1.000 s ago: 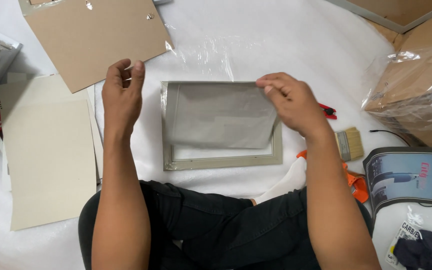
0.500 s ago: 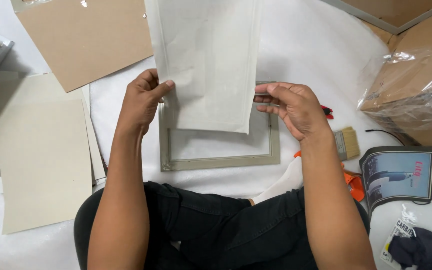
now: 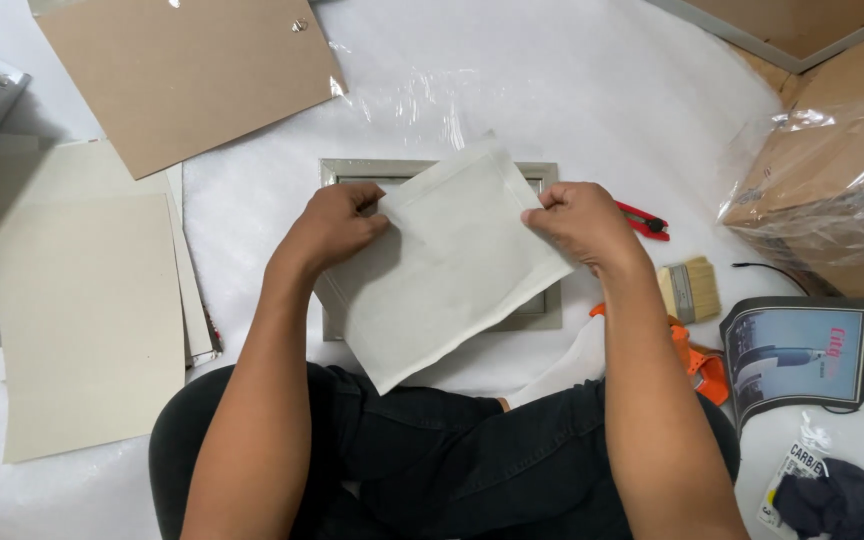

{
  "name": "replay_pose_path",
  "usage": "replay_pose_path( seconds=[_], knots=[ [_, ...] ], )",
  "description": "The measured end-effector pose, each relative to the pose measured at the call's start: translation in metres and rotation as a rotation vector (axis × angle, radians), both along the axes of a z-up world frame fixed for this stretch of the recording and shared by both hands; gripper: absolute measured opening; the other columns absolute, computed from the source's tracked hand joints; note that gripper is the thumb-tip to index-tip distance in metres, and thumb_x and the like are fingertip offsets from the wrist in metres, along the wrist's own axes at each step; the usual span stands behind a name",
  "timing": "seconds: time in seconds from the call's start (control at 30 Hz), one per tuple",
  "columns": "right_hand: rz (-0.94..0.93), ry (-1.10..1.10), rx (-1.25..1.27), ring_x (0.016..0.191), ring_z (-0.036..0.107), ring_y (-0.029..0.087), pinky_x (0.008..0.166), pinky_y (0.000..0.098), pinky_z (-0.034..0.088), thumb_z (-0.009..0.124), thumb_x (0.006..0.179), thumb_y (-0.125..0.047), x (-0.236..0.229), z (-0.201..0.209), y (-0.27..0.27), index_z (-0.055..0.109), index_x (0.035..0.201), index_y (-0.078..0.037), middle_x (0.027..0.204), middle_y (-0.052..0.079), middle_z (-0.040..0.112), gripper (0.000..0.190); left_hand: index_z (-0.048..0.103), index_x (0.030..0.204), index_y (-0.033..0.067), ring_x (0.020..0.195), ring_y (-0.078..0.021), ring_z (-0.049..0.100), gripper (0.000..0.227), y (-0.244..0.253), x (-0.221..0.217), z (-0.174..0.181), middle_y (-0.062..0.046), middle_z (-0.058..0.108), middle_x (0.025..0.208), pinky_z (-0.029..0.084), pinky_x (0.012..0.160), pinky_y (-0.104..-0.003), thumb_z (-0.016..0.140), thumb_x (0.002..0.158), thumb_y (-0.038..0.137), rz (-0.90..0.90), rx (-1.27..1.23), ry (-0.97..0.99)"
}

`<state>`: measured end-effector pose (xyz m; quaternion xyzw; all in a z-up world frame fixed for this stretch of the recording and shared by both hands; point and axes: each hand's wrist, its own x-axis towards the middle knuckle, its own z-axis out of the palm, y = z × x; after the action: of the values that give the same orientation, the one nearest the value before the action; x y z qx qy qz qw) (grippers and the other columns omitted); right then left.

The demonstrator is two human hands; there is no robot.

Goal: Assembling a picture frame by cleaning the glass, applying adhesive, and fitting the components together

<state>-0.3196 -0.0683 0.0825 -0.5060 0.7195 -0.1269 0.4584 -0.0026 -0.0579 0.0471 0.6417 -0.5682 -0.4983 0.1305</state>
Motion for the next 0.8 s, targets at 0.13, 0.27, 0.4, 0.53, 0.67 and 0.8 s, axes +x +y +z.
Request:
replay_pose_path(
  seconds=[0.13, 0.27, 0.4, 0.53, 0.67, 0.8],
  knots=[
    [0.079, 0.374, -0.061, 0.063, 0.069, 0.026, 0.053, 0.0355, 0.053, 0.074, 0.074, -0.031, -0.044, -0.089, -0.010, 0.078, 0.079, -0.017, 0.063, 0.005, 0.067, 0.015, 0.061, 0.139, 0.0049, 0.115, -0.0439, 0.064, 0.057, -0.005, 0.007, 0.004, -0.021, 0.069, 0.118, 0.047, 0.098, -0.059, 0.076, 0.087, 0.021, 0.017, -0.254, -0.208],
    [0.029, 0.405, 0.176, 0.062, 0.073, 0.037, 0.054, 0.0473, 0.060, 0.068, 0.073, -0.018, -0.038, -0.084, -0.007, 0.076, 0.086, 0.006, 0.070, 0.023, 0.071, 0.029, 0.055, 0.139, -0.0049, 0.112, -0.0477, 0.066, 0.065, -0.003, 0.025, 0.003, -0.030, 0.066, 0.119, 0.052, 0.093, -0.062, 0.079, 0.086, 0.024, 0.071, -0.142, -0.360],
    [-0.015, 0.350, 0.382, 0.051, 0.071, 0.032, 0.047, 0.0433, 0.060, 0.074, 0.072, -0.015, -0.025, -0.057, -0.006, 0.074, 0.082, 0.014, 0.067, 0.026, 0.071, 0.030, 0.051, 0.136, -0.0131, 0.116, -0.0548, 0.063, 0.077, -0.001, 0.027, 0.001, -0.040, 0.061, 0.126, 0.052, 0.095, -0.066, 0.085, 0.083, 0.030, 0.038, 0.124, -0.350],
    [0.024, 0.375, 0.449, 0.050, 0.071, 0.031, 0.048, 0.0418, 0.060, 0.067, 0.069, -0.007, -0.002, -0.020, -0.003, 0.074, 0.077, 0.013, 0.063, 0.023, 0.070, 0.023, 0.050, 0.134, -0.0127, 0.114, -0.0538, 0.065, 0.076, -0.001, 0.017, 0.005, -0.038, 0.064, 0.122, 0.053, 0.094, -0.064, 0.087, 0.081, 0.029, 0.047, 0.161, -0.342],
    [0.081, 0.477, 0.400, 0.060, 0.073, 0.030, 0.056, 0.0425, 0.058, 0.066, 0.077, -0.020, -0.005, -0.024, -0.009, 0.073, 0.092, 0.012, 0.072, 0.024, 0.072, 0.036, 0.052, 0.128, -0.0123, 0.109, -0.0535, 0.067, 0.074, 0.000, 0.015, -0.005, -0.037, 0.066, 0.116, 0.055, 0.090, -0.064, 0.086, 0.081, 0.033, 0.004, 0.099, -0.432],
    [0.076, 0.580, 0.235, 0.109, 0.069, 0.045, 0.083, 0.0588, 0.057, 0.067, 0.085, -0.042, 0.000, -0.031, -0.009, 0.068, 0.122, 0.012, 0.112, 0.029, 0.072, 0.065, 0.053, 0.126, -0.0133, 0.107, -0.0539, 0.068, 0.072, 0.002, 0.014, 0.000, -0.039, 0.067, 0.112, 0.055, 0.087, -0.063, 0.085, 0.083, 0.036, 0.062, 0.098, -0.386]
  ],
)
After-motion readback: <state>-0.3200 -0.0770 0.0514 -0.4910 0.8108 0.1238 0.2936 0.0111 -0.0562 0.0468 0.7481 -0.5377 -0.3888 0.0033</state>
